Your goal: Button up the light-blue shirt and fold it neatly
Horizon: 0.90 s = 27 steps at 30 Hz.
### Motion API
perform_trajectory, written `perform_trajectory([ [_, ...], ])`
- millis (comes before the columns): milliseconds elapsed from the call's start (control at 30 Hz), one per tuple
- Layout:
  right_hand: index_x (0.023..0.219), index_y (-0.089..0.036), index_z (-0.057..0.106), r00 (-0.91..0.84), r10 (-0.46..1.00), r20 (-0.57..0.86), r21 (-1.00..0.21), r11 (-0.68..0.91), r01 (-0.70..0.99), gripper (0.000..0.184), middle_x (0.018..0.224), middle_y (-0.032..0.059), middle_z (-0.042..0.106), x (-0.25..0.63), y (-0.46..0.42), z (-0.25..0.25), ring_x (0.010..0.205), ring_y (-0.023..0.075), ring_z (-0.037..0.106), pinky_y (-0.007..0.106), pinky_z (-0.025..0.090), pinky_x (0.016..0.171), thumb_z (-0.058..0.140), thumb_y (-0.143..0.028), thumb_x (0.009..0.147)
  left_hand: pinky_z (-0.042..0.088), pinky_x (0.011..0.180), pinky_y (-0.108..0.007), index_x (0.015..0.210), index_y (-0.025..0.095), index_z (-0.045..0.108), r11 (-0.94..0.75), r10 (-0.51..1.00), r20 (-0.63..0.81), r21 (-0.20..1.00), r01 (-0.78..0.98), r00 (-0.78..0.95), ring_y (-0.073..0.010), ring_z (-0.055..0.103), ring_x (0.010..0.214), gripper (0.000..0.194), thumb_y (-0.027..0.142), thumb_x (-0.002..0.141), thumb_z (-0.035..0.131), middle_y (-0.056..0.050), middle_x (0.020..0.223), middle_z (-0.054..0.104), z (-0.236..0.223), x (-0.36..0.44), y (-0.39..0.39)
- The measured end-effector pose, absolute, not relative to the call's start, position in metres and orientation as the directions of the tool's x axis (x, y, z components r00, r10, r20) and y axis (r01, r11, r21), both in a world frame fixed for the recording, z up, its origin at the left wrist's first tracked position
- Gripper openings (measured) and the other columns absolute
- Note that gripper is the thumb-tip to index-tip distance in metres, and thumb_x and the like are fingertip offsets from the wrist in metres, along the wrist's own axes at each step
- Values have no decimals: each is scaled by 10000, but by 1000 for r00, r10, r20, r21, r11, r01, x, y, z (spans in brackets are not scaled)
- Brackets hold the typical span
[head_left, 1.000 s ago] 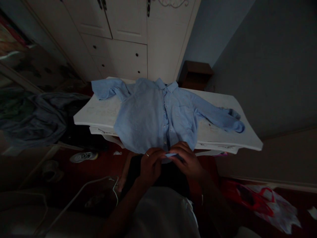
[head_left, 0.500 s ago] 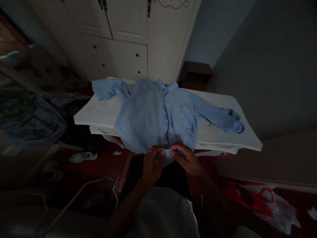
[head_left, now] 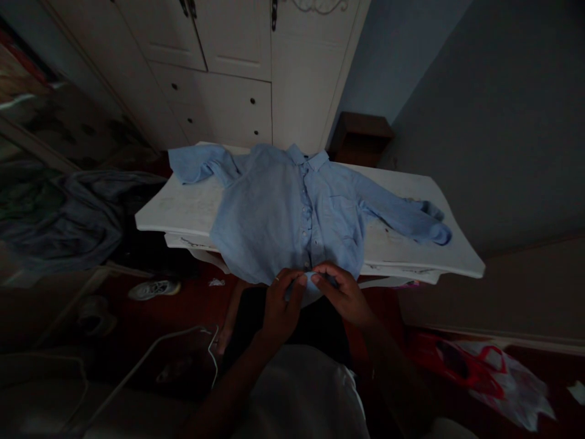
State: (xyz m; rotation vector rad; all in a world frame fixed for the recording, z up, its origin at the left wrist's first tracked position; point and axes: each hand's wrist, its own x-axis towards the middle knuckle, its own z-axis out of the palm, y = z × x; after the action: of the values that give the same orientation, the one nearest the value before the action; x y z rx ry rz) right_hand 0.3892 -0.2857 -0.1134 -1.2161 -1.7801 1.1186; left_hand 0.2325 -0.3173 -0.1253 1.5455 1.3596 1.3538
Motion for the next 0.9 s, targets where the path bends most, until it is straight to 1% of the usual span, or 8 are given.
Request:
perform_trajectory([
  [133, 929, -204, 647, -345, 935, 80, -914, 207, 349, 200, 890, 36, 652, 390, -287, -112, 852, 177, 603, 296, 468, 770, 520, -357, 936, 483, 666, -244, 875, 190, 657, -272, 949, 306, 916, 296, -73, -135, 632, 744, 104, 277, 885, 601, -13, 815, 677, -126, 231, -316],
  [267, 924, -212, 636, -366, 922, 126, -896, 263, 357, 178, 884, 29, 642, 390, -288, -112, 841, 167, 601, 292, 471, 769, 525, -350, 944, 493, 635, -241, 832, 194, 660, -283, 945, 314, 924, 259, -89, -132, 639, 711, 89, 265, 869, 622, -4, 777, 679, -127, 227, -315],
  [400, 951, -225, 631, -429, 875, 225, -855, 388, 344, 132, 876, 26, 633, 392, -287, -110, 837, 158, 601, 289, 482, 755, 534, -315, 951, 506, 618, -240, 803, 201, 667, -300, 938, 325, 936, 187, -122, -132, 649, 697, 76, 252, 853, 639, 8, 752, 680, -131, 226, -315],
  [500, 980, -233, 631, -473, 814, 337, -800, 513, 312, 91, 891, 33, 646, 394, -285, -108, 849, 161, 605, 298, 496, 741, 578, -289, 932, 512, 616, -234, 782, 199, 677, -393, 894, 419, 904, 170, -157, -124, 647, 683, 86, 223, 853, 636, 7, 742, 685, -136, 226, -316],
  [600, 1014, -235, 634, -518, 712, 474, -695, 664, 277, 117, 868, 31, 658, 395, -283, -106, 832, 164, 600, 312, 502, 726, 630, -228, 897, 522, 628, -236, 813, 202, 686, -499, 831, 527, 847, 180, -177, -123, 654, 711, 104, 157, 864, 608, 0, 769, 692, -140, 226, -317],
  [700, 1028, -230, 642, -533, 572, 624, -529, 811, 250, 170, 866, 38, 670, 395, -281, -105, 821, 175, 593, 353, 509, 742, 630, -161, 873, 533, 646, -257, 890, 211, 687, -633, 734, 661, 748, 200, -152, -129, 657, 747, 182, 78, 868, 565, -8, 802, 699, -143, 225, -316],
  [800, 1009, -221, 651, -525, 477, 705, -406, 878, 252, 175, 868, 44, 683, 394, -281, -105, 814, 185, 589, 383, 516, 747, 627, -143, 854, 541, 667, -288, 944, 213, 672, -734, 635, 765, 641, 225, -106, -139, 661, 776, 217, 59, 882, 532, -17, 832, 701, -144, 223, -313],
  [900, 982, -203, 659, -525, 426, 737, -327, 904, 274, 166, 827, 43, 686, 395, -281, -106, 775, 179, 595, 379, 524, 723, 644, -133, 831, 546, 674, -308, 959, 207, 655, -769, 585, 810, 573, 284, -49, -146, 668, 780, 166, 104, 902, 537, -21, 826, 693, -142, 220, -311],
])
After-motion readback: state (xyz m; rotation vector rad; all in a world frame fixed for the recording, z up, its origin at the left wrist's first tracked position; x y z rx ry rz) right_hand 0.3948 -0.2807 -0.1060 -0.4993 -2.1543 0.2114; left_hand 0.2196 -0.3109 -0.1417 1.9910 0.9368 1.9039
